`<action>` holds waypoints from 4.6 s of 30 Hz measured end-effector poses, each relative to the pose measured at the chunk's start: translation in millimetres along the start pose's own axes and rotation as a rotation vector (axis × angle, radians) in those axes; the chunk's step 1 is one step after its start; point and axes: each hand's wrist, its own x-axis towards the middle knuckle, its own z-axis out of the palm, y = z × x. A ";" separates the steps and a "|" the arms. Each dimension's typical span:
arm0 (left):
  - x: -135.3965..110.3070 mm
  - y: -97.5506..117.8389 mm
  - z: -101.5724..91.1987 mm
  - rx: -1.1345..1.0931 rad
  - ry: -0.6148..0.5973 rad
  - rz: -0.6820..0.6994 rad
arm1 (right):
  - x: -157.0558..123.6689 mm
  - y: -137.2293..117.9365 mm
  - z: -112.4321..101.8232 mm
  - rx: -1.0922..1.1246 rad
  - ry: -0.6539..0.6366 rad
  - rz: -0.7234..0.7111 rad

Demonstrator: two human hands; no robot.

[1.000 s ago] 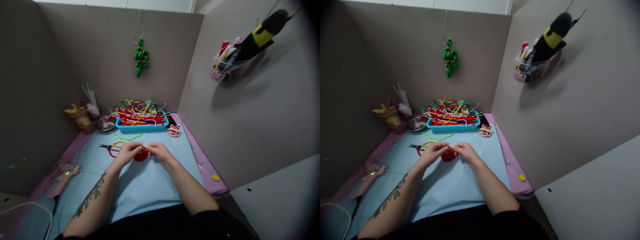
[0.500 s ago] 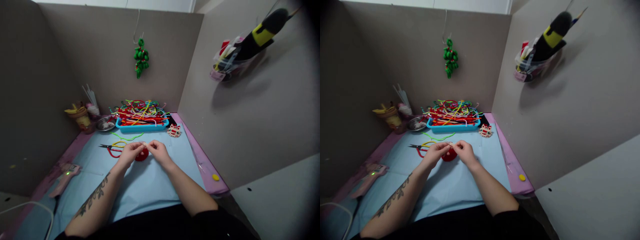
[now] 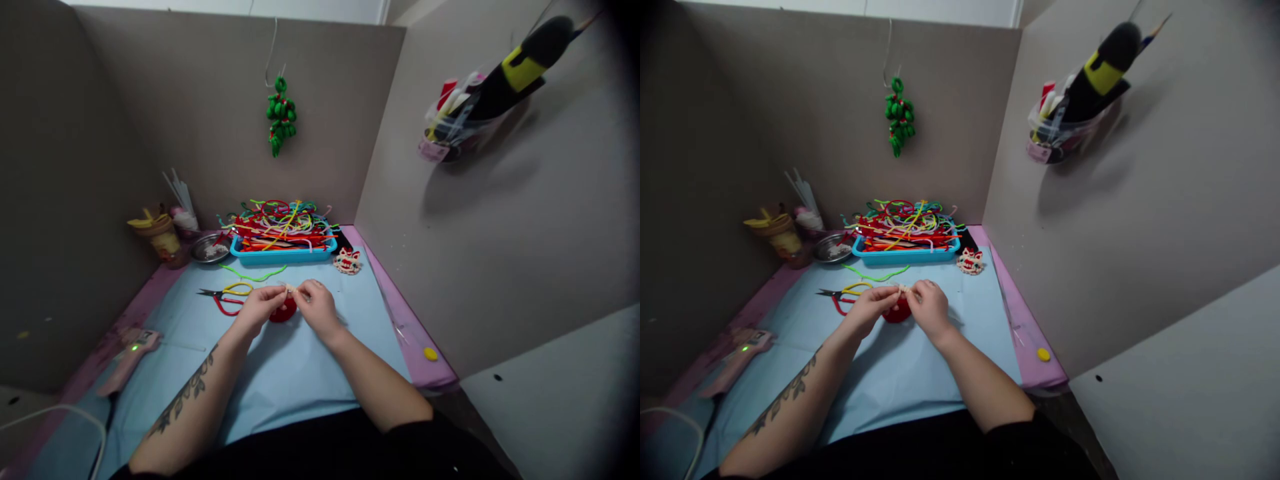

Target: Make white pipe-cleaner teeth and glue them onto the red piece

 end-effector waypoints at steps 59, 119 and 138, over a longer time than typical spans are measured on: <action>-2.0 5.7 -5.0 0.311 0.191 0.191 | 1.5 3.7 0.7 0.508 -0.231 0.279; 10.0 -2.4 -33.8 0.366 0.167 0.251 | 6.9 14.4 -4.3 -0.279 -0.145 -0.218; 13.1 -9.1 -17.3 -0.060 0.075 0.167 | 4.0 16.9 2.8 -0.108 -0.117 -0.227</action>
